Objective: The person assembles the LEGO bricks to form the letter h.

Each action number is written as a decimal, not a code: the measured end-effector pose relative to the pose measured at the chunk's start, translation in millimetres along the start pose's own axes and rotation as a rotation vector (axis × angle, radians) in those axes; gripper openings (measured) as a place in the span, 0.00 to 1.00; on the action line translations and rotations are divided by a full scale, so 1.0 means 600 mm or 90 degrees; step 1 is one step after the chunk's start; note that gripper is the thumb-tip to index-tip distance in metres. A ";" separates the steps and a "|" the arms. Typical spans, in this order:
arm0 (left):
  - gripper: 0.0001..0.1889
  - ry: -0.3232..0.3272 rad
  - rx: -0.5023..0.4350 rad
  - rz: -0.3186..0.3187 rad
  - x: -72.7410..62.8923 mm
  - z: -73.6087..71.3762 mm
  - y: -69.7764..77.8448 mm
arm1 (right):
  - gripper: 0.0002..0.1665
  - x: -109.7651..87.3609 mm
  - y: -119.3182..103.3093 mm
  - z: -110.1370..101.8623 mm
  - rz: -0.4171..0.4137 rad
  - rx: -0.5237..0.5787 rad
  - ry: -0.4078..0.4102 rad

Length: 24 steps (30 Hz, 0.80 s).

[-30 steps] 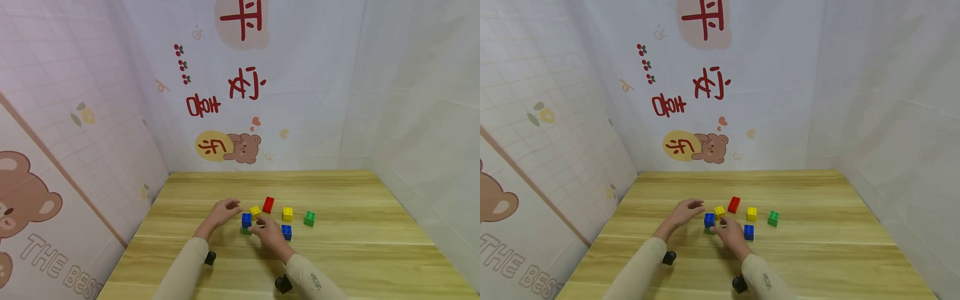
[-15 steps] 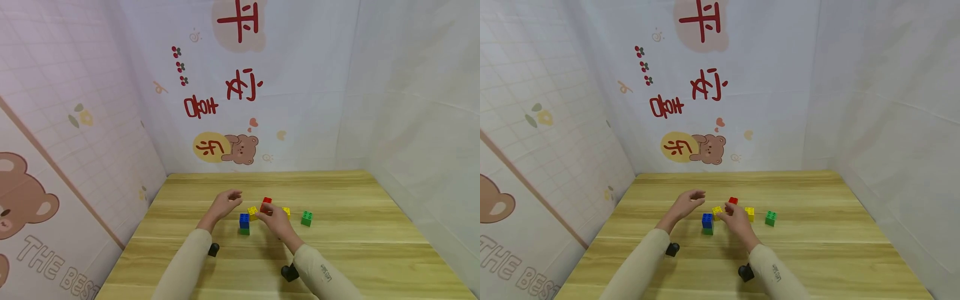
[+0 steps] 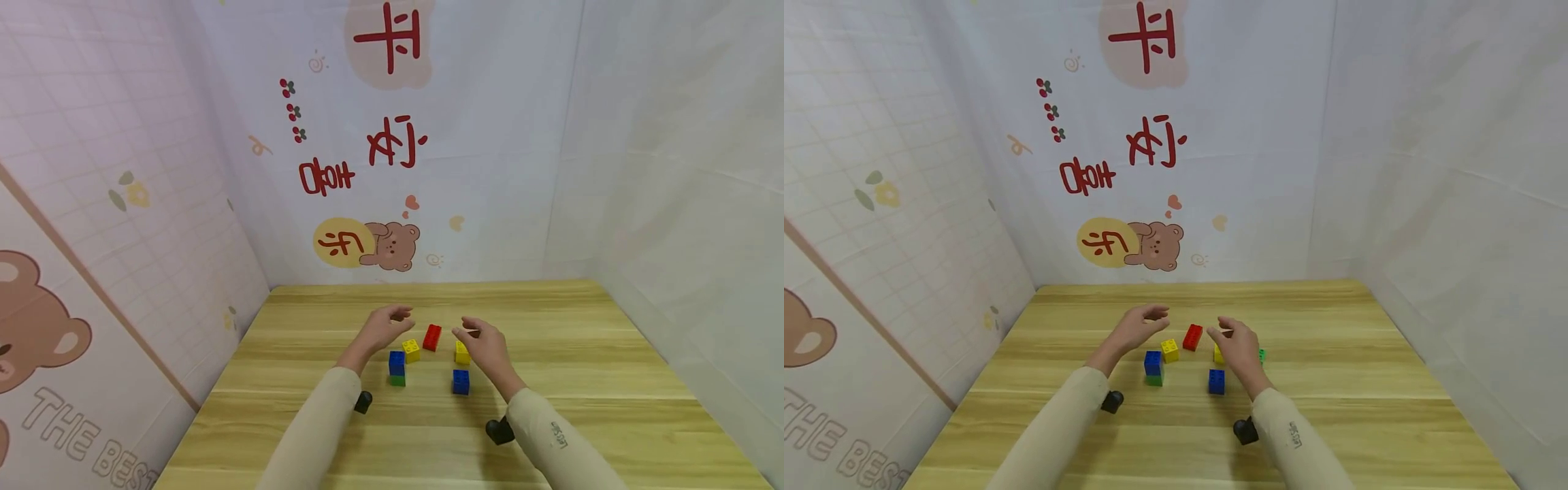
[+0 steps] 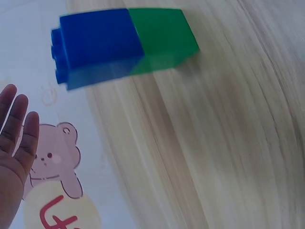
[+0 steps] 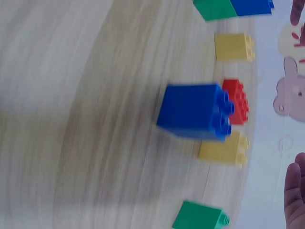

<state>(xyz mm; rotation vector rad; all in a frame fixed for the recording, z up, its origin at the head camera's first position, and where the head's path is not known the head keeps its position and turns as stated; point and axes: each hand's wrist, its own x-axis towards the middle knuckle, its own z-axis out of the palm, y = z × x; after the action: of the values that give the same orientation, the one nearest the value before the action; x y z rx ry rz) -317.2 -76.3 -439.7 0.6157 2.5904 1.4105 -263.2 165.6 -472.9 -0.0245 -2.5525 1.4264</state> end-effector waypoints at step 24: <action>0.25 -0.073 -0.011 0.030 0.021 0.105 0.050 | 0.31 0.003 0.080 -0.118 0.025 -0.064 0.058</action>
<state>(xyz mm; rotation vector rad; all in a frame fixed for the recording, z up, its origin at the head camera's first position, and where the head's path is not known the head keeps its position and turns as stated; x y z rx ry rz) -301.1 -8.0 -448.8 0.7371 2.4891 1.3664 -255.1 251.0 -477.3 -0.1537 -2.5595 1.2788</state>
